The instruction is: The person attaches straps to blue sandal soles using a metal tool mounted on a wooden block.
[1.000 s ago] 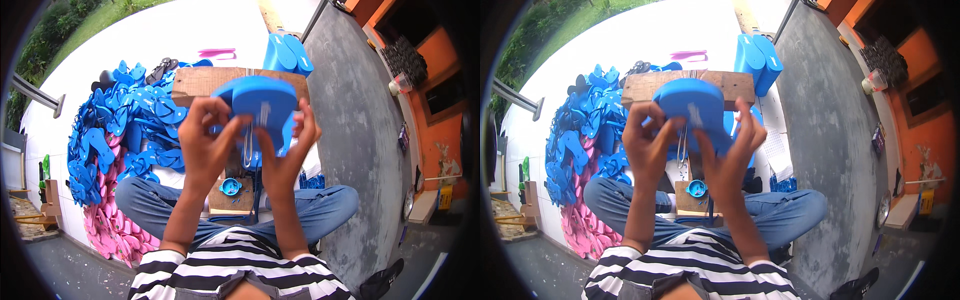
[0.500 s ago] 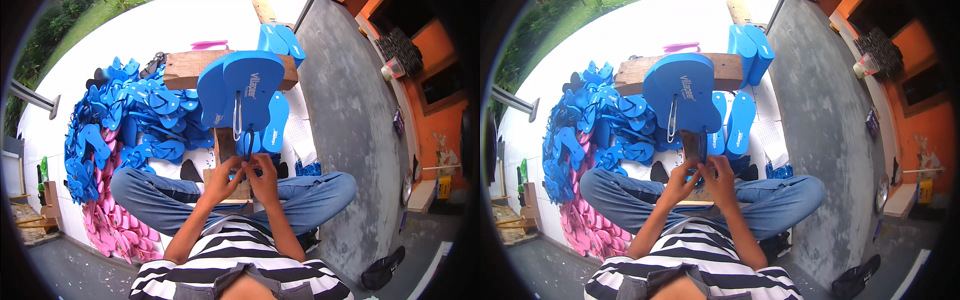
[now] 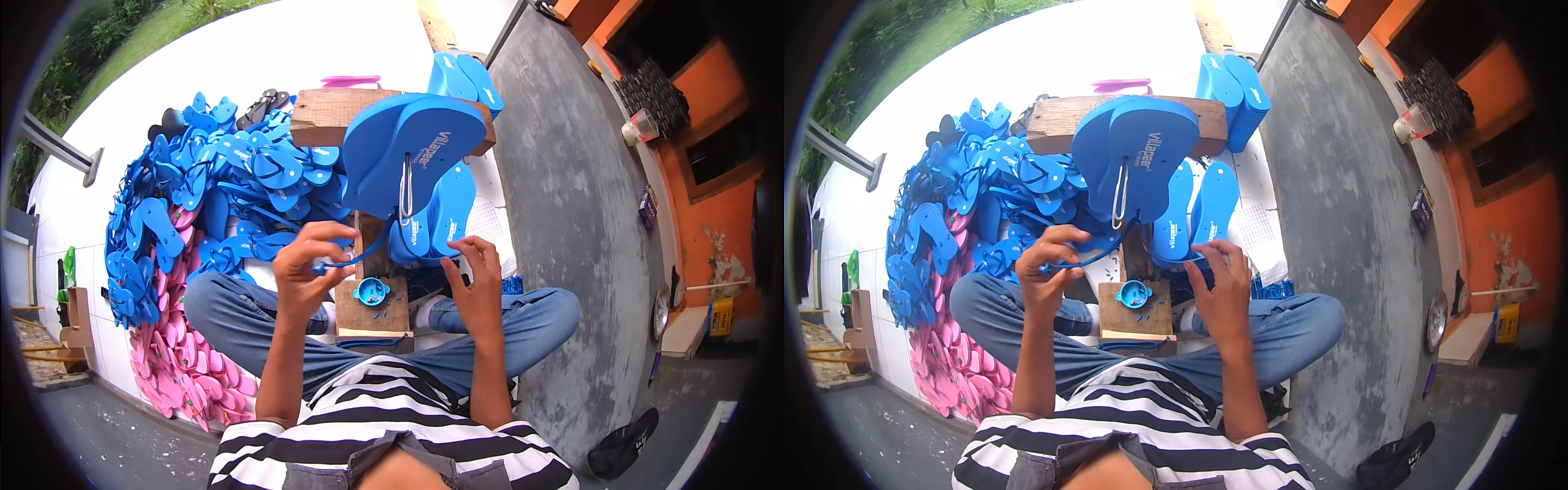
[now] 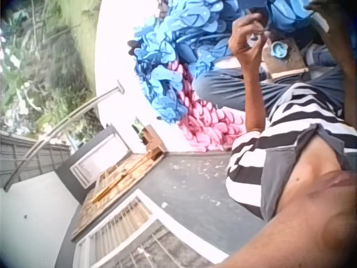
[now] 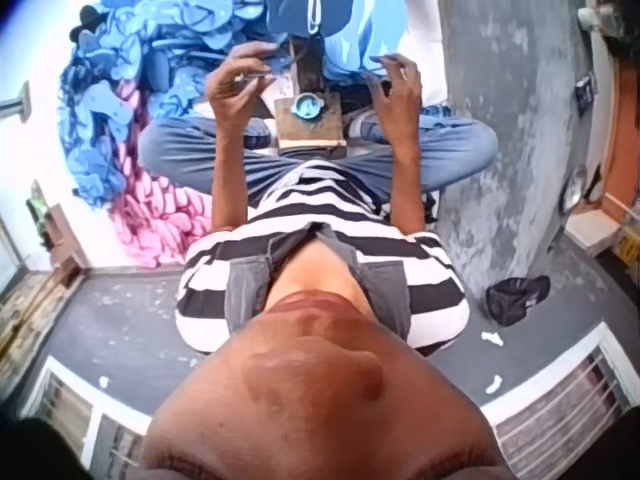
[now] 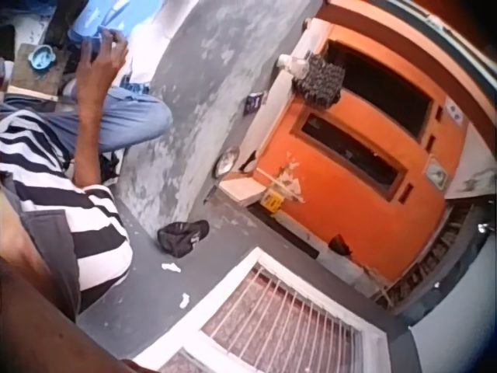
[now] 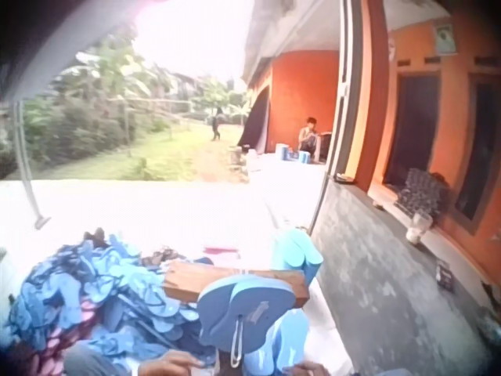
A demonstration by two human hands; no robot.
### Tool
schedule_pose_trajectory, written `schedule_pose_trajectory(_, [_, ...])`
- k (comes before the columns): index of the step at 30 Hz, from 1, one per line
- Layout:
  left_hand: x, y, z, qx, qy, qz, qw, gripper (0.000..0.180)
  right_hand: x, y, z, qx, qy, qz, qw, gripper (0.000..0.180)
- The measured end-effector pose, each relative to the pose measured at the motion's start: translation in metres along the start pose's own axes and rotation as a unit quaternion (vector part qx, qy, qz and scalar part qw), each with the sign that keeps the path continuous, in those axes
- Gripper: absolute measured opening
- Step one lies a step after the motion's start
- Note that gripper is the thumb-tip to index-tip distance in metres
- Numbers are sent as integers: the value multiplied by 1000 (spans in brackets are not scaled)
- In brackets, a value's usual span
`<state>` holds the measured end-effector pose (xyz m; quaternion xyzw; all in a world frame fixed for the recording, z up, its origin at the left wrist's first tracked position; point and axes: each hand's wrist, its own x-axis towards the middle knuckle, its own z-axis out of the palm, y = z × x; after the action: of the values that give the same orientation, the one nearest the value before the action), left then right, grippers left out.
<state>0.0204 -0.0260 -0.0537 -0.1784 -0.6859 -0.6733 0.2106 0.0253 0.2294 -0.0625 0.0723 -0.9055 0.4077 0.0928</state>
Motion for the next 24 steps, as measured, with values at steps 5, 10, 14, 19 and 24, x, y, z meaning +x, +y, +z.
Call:
schedule_pose_trajectory(5, [4,-4,37,-174,-95,-147,969,14,18,-58,-12,170,-41,-92,980,27])
schedule_pose_trajectory(10, [7,-4,44,-339,-57,-224,912,15,26,-57,-2,482,-155,-23,862,25])
schedule_pose_trajectory(14, [4,-16,40,-349,-68,-238,904,14,36,-50,16,595,-157,-60,786,20])
schedule_pose_trajectory(19, [25,-3,36,-182,2,-183,966,16,48,-52,29,583,-76,-53,807,20])
schedule_pose_trajectory(24, [54,9,25,46,60,13,997,17,55,-57,31,631,-105,-78,765,12])
